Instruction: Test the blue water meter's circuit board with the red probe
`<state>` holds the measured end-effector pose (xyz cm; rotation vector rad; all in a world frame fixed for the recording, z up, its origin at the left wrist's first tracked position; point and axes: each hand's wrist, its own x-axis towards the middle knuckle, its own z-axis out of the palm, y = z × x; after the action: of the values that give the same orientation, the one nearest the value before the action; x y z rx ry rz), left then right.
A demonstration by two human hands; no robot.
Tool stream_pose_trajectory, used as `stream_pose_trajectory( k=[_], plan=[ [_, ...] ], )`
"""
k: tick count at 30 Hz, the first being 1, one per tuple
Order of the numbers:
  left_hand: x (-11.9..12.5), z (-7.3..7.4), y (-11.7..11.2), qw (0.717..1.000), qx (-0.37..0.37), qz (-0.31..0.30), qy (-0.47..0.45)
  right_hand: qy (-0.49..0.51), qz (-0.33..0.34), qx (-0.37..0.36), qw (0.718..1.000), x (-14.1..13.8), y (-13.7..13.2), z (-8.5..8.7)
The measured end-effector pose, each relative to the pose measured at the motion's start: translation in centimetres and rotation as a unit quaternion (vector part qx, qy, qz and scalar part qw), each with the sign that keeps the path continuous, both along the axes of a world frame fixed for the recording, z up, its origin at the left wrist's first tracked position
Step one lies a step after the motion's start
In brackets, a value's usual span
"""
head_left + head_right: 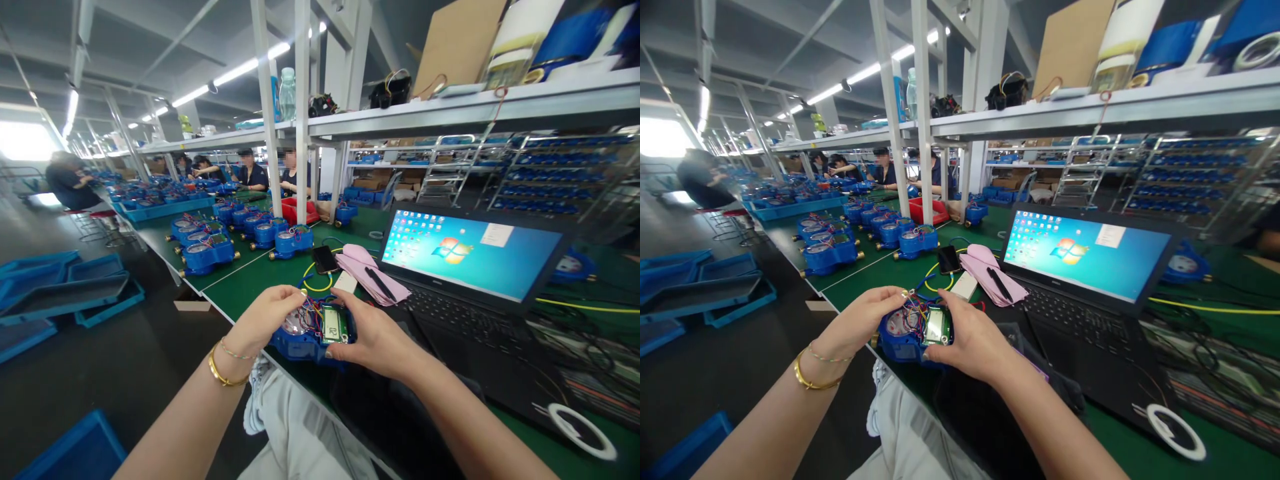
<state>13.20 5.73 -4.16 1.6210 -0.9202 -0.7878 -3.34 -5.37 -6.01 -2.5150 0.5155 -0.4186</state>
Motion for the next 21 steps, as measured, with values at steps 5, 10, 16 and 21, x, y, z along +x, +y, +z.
stream_pose_trajectory(
  k=[5, 10, 16, 21],
  plan=[
    [0.4, 0.6, 0.3, 1.0, -0.01, -0.008, 0.019, -0.011, 0.0, 0.005, 1.0, 0.1, 0.0, -0.3],
    [0.2, -0.4, 0.4, 0.997, -0.042, -0.012, 0.069, -0.112, 0.045, 0.084, 0.989, -1.1, -2.0, 0.8],
    [0.5, -1.1, 0.2, 0.995, -0.046, -0.001, 0.089, -0.223, -0.138, 0.056, 0.963, -5.5, -6.5, 3.3],
    [0.5, -1.1, 0.3, 0.995, -0.047, -0.001, 0.092, -0.012, -0.177, -0.053, 0.983, -7.2, -7.4, 4.0]
  ],
)
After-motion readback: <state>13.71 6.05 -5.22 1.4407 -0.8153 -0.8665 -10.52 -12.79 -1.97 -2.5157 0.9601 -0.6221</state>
